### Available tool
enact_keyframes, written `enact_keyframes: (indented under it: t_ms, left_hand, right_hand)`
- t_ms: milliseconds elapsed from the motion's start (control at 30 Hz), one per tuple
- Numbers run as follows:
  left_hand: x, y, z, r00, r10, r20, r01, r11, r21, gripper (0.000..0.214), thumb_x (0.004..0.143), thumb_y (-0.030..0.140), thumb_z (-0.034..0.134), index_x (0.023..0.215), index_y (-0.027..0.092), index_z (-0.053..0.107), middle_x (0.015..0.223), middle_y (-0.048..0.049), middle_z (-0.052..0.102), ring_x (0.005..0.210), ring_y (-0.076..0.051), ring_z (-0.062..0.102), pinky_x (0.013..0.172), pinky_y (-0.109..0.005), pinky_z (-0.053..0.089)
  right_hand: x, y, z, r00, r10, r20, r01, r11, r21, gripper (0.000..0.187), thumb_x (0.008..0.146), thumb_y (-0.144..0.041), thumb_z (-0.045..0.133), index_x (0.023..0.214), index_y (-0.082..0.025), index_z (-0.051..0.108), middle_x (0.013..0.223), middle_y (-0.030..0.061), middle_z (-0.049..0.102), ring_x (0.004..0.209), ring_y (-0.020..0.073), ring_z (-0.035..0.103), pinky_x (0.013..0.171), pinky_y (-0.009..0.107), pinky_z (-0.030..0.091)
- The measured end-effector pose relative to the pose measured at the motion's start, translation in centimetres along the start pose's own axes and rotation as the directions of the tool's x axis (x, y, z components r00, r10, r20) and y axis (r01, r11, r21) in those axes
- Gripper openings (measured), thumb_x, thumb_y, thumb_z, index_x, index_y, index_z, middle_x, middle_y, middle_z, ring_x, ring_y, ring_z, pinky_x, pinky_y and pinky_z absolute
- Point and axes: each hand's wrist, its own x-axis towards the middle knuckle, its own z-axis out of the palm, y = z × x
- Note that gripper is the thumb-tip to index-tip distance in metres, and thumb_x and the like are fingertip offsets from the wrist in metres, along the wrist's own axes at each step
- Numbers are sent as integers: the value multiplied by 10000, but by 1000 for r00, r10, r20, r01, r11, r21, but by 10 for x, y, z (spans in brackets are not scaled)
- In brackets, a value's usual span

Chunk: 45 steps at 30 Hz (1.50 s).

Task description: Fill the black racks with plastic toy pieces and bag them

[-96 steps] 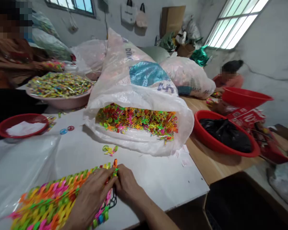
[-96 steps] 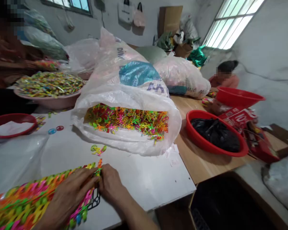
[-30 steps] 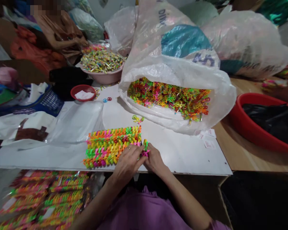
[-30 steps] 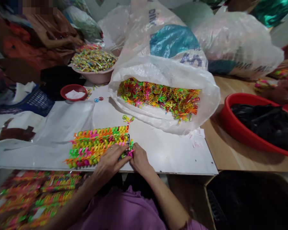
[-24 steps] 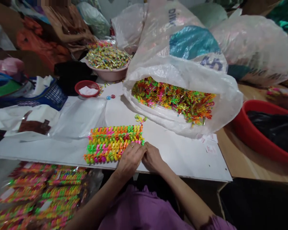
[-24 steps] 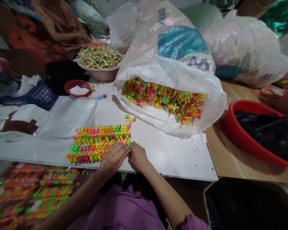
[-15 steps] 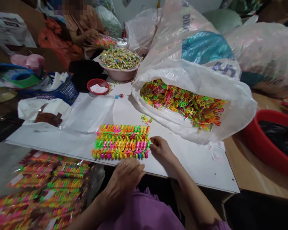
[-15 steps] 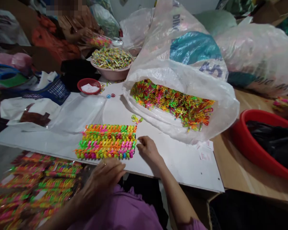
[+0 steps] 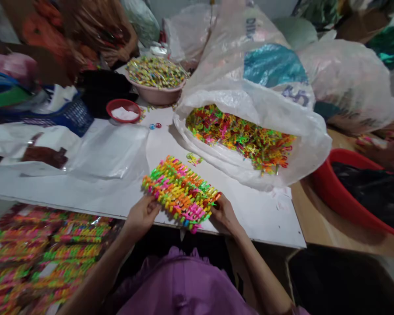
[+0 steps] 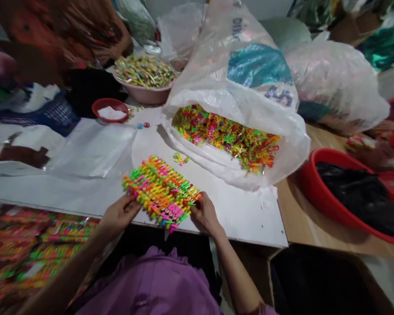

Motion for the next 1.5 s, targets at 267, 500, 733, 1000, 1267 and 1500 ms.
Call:
enact_keyframes:
  t_ms: [267, 500, 733, 1000, 1267, 1500]
  left_hand:
    - [31, -3, -12, 993, 13, -118, -11, 1000, 22, 409, 805, 345, 392, 1138, 160, 540, 1089, -96, 629, 998, -225, 582, 890, -367, 441]
    - [-7, -7, -34, 920, -40, -390, -21, 988, -151, 413, 873, 413, 346, 1152, 172, 533, 1175, -90, 570, 1095, -189, 529, 969, -360, 410]
    - [13, 4, -35, 969, 127, -211, -131, 991, -4, 356, 842, 393, 452, 1104, 183, 568, 1134, -73, 571, 1085, -189, 517, 966, -349, 409]
    - [16, 24, -38, 994, 96, -48, -83, 972, 218, 437, 888, 322, 347, 1287, 158, 419, 1148, -101, 564, 1108, -212, 506, 954, -353, 391]
    - [24, 51, -32, 994, 12, 105, -64, 862, 503, 503, 872, 200, 307, 1371, 149, 283, 1084, -109, 612, 998, -216, 583, 866, -344, 406]
    - [27, 64, -30, 983, 2, 181, -96, 854, 511, 533, 867, 174, 300, 1396, 181, 234, 1140, -109, 605, 1017, -215, 588, 861, -347, 411]
  right_hand:
    - [-35, -33, 42, 987, -148, 57, 157, 963, -220, 268, 787, -214, 552, 1045, -141, 544, 1055, 135, 506, 954, 248, 495, 812, 381, 466]
    - [-30, -46, 72, 957, -258, 132, 276, 949, -154, 269, 828, -183, 483, 1094, -158, 515, 1127, 140, 496, 1003, 246, 493, 856, 393, 463]
    - [-14, -36, 45, 992, -91, 91, 85, 994, 67, 297, 861, -224, 445, 1152, -191, 494, 1017, 63, 563, 909, 165, 553, 805, 285, 465]
    - [-6, -39, 59, 990, -104, 100, 109, 993, -49, 205, 788, -263, 511, 960, -170, 570, 917, 86, 586, 834, 212, 561, 730, 330, 475]
    - [8, -35, 43, 992, 75, 98, -106, 921, 375, 523, 801, -222, 465, 1307, -168, 343, 1006, 70, 619, 795, 159, 608, 719, 277, 513]
    - [4, -37, 42, 988, 55, 143, -112, 895, 431, 517, 796, -209, 482, 1303, -195, 384, 1119, 79, 617, 961, 183, 605, 859, 324, 493]
